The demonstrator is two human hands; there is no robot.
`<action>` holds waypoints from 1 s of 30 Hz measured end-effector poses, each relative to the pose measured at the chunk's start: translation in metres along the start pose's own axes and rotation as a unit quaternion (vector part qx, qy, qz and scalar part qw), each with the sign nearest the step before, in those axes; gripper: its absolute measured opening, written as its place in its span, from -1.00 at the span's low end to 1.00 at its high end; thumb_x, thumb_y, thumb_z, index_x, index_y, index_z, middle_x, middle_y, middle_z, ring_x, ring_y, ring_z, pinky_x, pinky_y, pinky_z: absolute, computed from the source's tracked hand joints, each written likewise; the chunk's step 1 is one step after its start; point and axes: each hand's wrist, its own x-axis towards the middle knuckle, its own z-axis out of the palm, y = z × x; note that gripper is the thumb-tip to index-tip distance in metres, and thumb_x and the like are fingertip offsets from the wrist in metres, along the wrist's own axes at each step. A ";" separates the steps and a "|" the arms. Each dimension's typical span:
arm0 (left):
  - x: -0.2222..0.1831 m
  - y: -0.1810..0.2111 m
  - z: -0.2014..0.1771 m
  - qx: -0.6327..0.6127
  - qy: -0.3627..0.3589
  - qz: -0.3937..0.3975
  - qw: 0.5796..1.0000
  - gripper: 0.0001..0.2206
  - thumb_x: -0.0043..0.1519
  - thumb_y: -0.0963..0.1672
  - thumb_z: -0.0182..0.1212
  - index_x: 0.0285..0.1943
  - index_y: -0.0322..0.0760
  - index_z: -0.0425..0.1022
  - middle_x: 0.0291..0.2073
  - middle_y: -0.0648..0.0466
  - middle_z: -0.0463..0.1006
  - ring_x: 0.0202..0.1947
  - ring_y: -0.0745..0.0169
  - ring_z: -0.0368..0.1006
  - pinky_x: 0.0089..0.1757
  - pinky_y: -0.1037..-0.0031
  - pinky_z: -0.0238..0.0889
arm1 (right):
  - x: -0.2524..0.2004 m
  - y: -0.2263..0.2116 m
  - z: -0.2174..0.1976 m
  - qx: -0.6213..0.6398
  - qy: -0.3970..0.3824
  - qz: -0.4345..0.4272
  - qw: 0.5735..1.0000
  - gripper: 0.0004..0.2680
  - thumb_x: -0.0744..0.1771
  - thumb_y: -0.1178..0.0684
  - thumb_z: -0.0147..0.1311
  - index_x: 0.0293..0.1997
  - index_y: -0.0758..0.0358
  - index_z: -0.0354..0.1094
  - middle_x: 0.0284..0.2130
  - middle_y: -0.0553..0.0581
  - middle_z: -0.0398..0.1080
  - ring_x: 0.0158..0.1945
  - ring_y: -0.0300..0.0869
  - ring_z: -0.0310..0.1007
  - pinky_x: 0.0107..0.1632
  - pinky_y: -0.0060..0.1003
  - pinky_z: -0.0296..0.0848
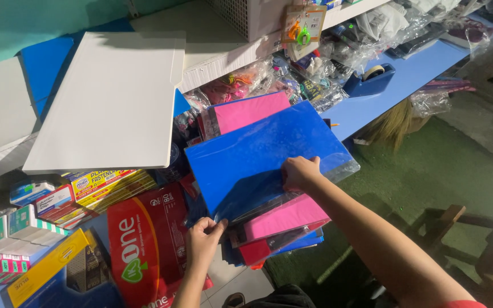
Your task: Cleaning and organizing plastic folders on a store shelf.
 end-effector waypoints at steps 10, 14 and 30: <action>-0.004 0.001 0.001 0.010 -0.006 -0.025 1.000 -0.61 0.12 -0.04 0.42 -0.58 -0.40 0.37 -0.71 0.11 0.36 -0.62 0.41 0.21 -0.49 0.46 0.11 | -0.007 0.005 0.004 -0.003 0.017 0.001 1.000 -0.86 0.10 -0.01 0.36 -0.41 -0.06 0.54 -0.46 -0.04 0.51 -0.22 -0.06 0.54 -0.10 0.07 0.14; -0.004 0.005 -0.001 -0.003 0.002 -0.013 1.000 -0.62 0.12 -0.05 0.42 -0.58 -0.39 0.37 -0.70 0.12 0.37 -0.61 0.41 0.22 -0.48 0.45 0.13 | -0.006 0.017 -0.011 0.042 -0.003 -0.020 0.999 -0.86 0.10 -0.07 0.39 -0.41 -0.08 0.57 -0.49 -0.07 0.53 -0.24 -0.11 0.54 -0.08 0.05 0.11; 0.003 -0.033 -0.018 -0.265 -0.092 -0.173 0.944 -0.60 0.03 -0.10 0.40 0.04 -0.36 0.59 -0.13 -0.02 0.65 -0.21 0.23 0.51 -0.35 0.41 0.25 | -0.025 0.175 0.023 0.315 0.145 0.038 0.937 -0.65 0.31 -0.16 0.20 0.03 0.33 0.48 -0.34 0.23 0.58 -0.36 -0.18 0.48 -0.28 -0.24 0.45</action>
